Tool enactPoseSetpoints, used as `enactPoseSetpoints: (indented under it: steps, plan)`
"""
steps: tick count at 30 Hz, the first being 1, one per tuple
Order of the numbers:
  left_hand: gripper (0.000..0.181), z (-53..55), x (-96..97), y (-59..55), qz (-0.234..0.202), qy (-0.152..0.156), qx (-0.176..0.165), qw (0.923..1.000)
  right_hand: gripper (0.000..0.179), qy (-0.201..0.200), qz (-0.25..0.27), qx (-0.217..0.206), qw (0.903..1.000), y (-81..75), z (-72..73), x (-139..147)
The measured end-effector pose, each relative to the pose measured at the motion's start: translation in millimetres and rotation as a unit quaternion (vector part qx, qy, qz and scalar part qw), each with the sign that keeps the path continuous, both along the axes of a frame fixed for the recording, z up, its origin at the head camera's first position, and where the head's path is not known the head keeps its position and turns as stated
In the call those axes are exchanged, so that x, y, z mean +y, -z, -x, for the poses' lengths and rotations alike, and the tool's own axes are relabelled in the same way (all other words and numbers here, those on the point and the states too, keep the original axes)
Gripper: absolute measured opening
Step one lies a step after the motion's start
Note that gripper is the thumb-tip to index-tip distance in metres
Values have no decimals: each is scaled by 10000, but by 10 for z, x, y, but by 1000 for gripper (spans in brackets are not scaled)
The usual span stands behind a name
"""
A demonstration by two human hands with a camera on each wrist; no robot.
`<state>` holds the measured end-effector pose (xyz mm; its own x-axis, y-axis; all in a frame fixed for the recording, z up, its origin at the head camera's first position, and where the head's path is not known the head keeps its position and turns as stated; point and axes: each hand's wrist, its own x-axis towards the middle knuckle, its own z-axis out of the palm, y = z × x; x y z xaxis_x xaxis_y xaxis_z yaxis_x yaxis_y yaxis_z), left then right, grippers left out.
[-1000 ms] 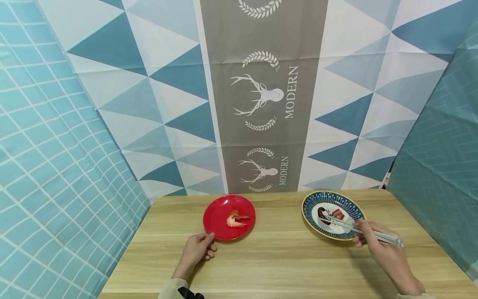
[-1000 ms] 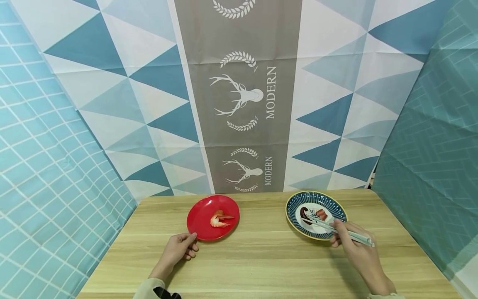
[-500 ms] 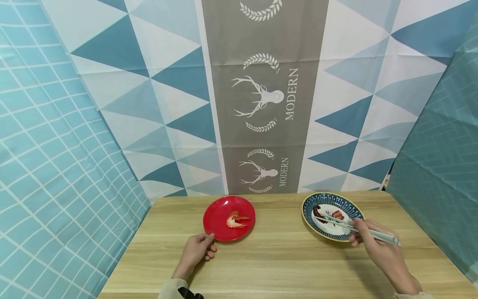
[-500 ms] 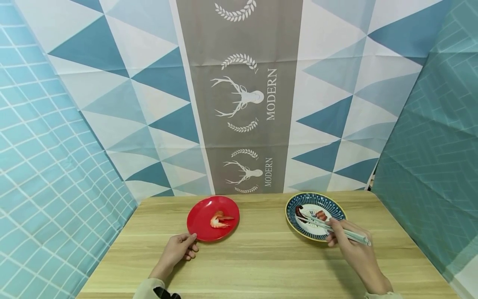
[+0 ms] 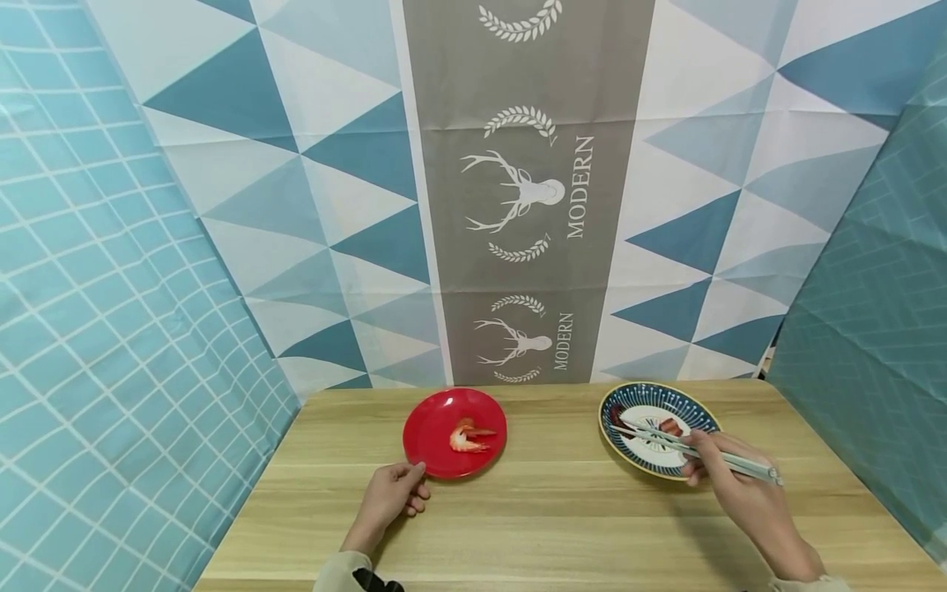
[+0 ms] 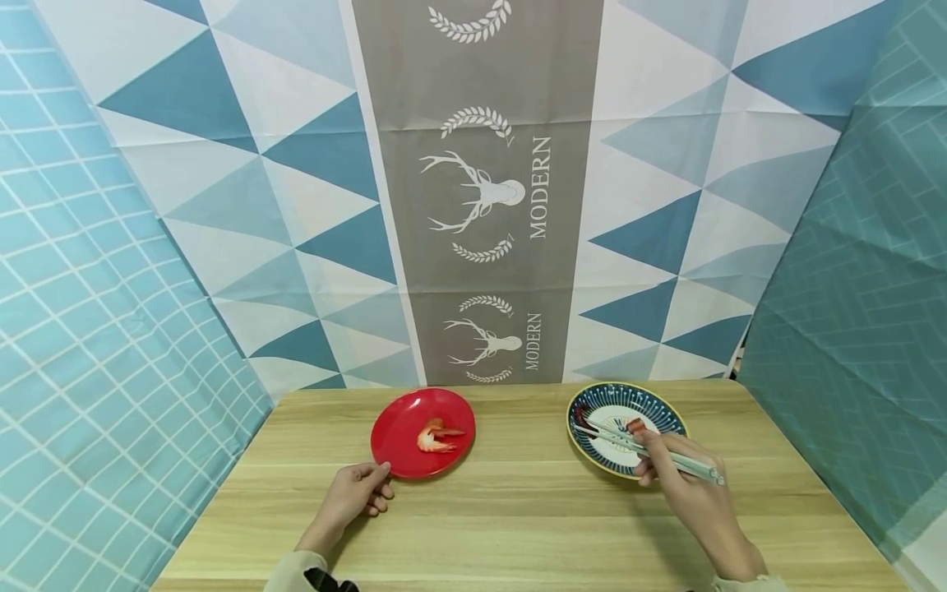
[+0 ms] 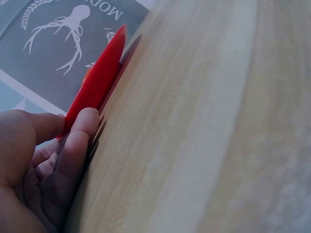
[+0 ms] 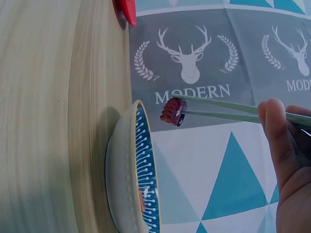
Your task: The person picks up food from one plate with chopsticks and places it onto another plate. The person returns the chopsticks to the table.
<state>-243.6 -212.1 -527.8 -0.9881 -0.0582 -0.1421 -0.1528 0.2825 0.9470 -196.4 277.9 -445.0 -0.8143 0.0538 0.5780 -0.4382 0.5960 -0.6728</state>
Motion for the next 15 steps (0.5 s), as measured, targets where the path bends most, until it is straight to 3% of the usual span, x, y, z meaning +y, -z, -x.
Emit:
enactPoseSetpoints:
  steps: [8, 15]
  plan:
    - [37, -1, 5, -7, 13, -1, -6, 10000, 23, -345, 378, -52, 9987, -32, 19, -62]
    - [37, -15, 7, -14, 31, -3, -31, 10000, 24, -483, 207, 179, 9985, -55, 45, -120]
